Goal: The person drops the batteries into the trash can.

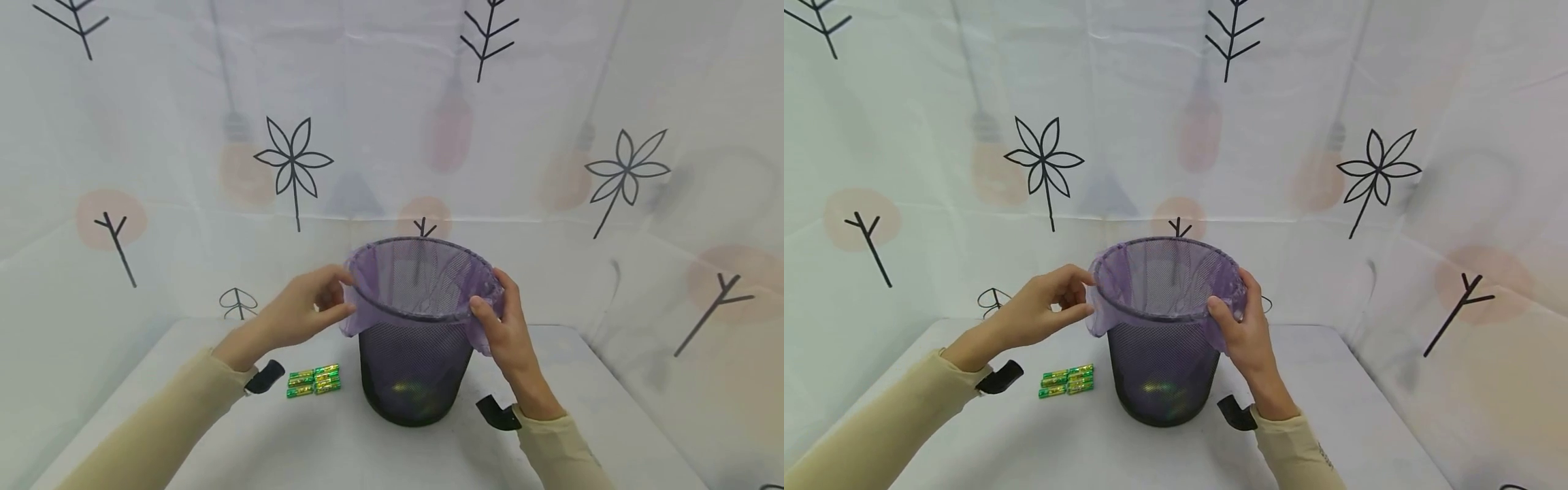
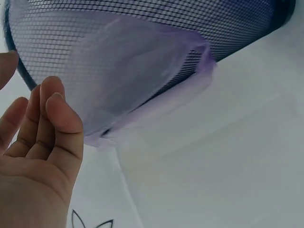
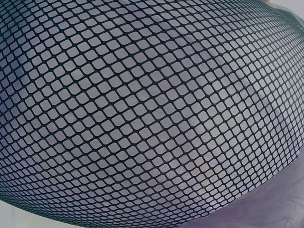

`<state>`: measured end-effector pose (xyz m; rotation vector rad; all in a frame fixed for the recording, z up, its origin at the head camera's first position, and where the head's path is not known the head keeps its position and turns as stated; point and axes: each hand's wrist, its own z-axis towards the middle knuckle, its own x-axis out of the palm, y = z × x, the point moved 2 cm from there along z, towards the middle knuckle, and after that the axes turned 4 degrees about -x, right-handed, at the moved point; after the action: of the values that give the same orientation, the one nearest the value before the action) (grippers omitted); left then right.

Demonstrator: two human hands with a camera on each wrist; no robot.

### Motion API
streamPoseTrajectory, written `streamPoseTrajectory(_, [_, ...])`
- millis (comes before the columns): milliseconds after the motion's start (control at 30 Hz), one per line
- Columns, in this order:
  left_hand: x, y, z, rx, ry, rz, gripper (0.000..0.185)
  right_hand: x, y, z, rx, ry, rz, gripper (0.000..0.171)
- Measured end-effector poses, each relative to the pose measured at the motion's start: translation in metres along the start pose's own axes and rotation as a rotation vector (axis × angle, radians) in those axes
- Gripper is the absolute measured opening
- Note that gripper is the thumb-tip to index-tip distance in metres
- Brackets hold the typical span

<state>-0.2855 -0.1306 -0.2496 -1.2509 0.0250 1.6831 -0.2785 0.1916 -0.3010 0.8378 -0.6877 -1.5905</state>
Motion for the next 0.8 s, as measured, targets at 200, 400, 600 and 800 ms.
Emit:
streamPoseTrajectory(200, [0.012, 0.023, -0.020, -0.055, -0.016, -0.002, 0.024, 0.000, 0.000, 0.000, 0.007, -0.006, -0.027, 0.070])
streamPoseTrajectory(400, [0.036, 0.049, -0.040, -0.093, 0.052, 0.001, 0.020, 0.000, -0.001, -0.002, 0.006, -0.002, -0.022, 0.070])
streamPoseTrajectory(600, [0.059, 0.070, -0.056, -0.158, 0.111, 0.013, 0.020, 0.000, -0.002, -0.002, 0.004, -0.001, -0.023, 0.070])
streamPoseTrajectory(800, [0.079, 0.091, -0.067, -0.171, 0.156, 0.058, 0.022, 0.000, -0.001, 0.000, -0.003, -0.002, -0.022, 0.070])
